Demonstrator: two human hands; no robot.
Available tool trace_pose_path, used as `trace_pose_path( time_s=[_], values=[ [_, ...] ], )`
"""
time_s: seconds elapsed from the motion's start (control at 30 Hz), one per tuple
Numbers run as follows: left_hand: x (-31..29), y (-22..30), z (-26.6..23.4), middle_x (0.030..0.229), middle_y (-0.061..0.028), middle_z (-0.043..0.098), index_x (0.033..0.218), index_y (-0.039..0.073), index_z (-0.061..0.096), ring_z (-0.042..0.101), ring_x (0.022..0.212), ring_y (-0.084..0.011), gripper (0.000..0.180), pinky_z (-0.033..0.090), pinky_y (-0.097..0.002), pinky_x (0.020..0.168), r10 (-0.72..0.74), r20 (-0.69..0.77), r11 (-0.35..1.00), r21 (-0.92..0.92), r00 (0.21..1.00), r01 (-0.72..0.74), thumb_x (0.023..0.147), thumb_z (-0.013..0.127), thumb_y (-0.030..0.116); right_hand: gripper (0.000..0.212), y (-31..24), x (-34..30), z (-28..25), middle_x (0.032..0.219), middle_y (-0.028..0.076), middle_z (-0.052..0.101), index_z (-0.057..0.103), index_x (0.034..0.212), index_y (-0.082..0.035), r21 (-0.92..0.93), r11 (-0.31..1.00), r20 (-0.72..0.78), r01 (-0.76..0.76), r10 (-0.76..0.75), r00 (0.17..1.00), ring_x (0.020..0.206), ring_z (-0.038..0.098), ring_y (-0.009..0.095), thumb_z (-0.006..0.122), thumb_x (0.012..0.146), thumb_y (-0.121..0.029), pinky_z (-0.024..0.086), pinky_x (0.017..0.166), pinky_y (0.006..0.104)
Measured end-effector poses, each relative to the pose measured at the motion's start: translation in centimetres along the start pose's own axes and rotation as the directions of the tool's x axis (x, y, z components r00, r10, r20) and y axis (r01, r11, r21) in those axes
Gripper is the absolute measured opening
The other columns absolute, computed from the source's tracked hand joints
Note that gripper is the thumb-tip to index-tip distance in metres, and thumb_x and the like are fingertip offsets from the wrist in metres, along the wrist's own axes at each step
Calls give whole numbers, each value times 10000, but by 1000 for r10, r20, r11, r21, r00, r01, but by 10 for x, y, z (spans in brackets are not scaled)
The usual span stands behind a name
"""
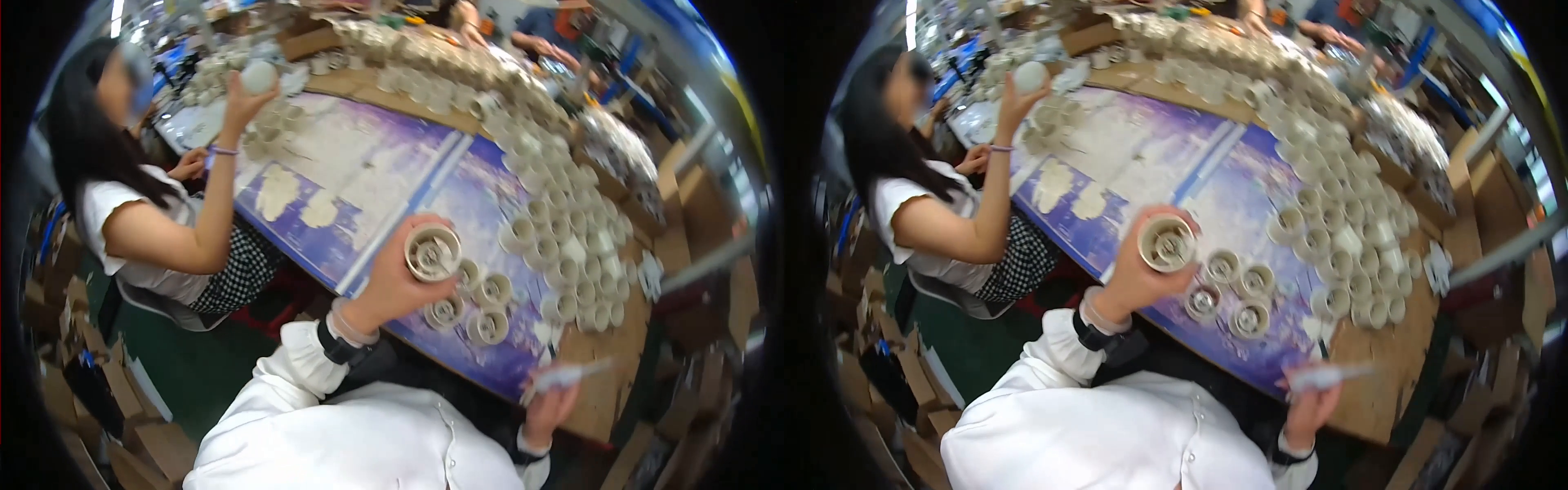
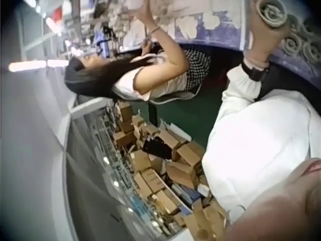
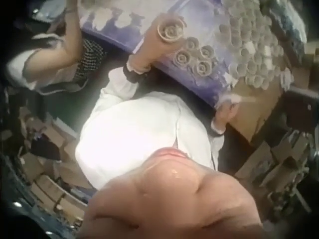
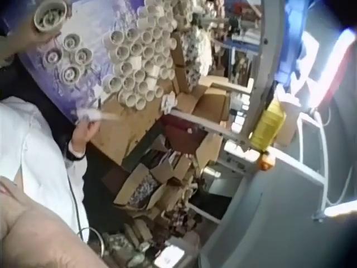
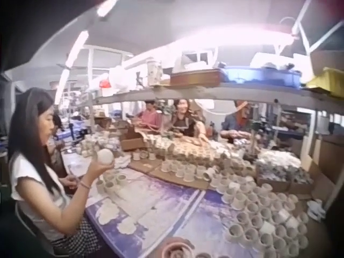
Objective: The person applies glue from a bottle to the interior of a plastic housing and inserts a motor. They then use tweezers to pull wires through a hole in the housing and press the motor into place.
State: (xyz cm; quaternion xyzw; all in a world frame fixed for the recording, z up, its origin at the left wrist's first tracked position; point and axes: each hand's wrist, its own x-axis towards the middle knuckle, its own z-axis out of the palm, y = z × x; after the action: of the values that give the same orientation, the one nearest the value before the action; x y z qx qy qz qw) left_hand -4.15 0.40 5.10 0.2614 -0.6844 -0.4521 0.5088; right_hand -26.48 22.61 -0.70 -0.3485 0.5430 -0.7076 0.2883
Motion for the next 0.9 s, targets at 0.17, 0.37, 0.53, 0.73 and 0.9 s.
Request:
trace_pose_path(
  time_s=[0.17,0.37,0.53,0.73,0.9],
  values=[
    [2,8,8,1096,-49,556,1184,54,494,563,975,-125,571,474,-270,836,78,-56,993,92,995,-73,689,778,26,337,-39,37,63,895,75,610,482,1168,-29,-20,997,291,-78,81,953,671,552,84,557,937,-262,380,505,177],
    [-3,19,16,1110,-57,546,1237,45,441,561,985,-142,636,484,-276,829,-91,7,994,-66,996,92,700,782,34,348,-41,41,77,852,39,575,476,1183,-46,109,987,232,-116,88,969,634,472,46,574,937,-273,347,515,169],
    [-11,15,9,1156,-76,536,1288,34,398,547,1019,-152,613,482,-280,845,-268,106,874,-392,957,288,778,733,83,343,-42,39,77,832,14,546,480,1154,-55,23,1000,144,0,-4,990,611,433,36,601,925,-280,328,509,170],
    [-14,15,12,1217,-104,524,1329,34,375,535,1064,-166,583,467,-288,871,-261,156,831,-466,953,304,845,682,141,321,-33,38,66,829,-9,532,479,1121,-59,41,999,66,17,-20,998,592,385,31,614,921,-271,317,513,176],
    [-18,9,18,1272,-131,508,1347,34,361,541,1086,-191,633,466,-305,881,-293,192,767,-537,936,351,834,710,163,293,-29,39,58,821,-14,528,485,1115,-62,102,995,3,17,-17,1000,595,380,33,611,925,-246,320,523,181]
  ],
)
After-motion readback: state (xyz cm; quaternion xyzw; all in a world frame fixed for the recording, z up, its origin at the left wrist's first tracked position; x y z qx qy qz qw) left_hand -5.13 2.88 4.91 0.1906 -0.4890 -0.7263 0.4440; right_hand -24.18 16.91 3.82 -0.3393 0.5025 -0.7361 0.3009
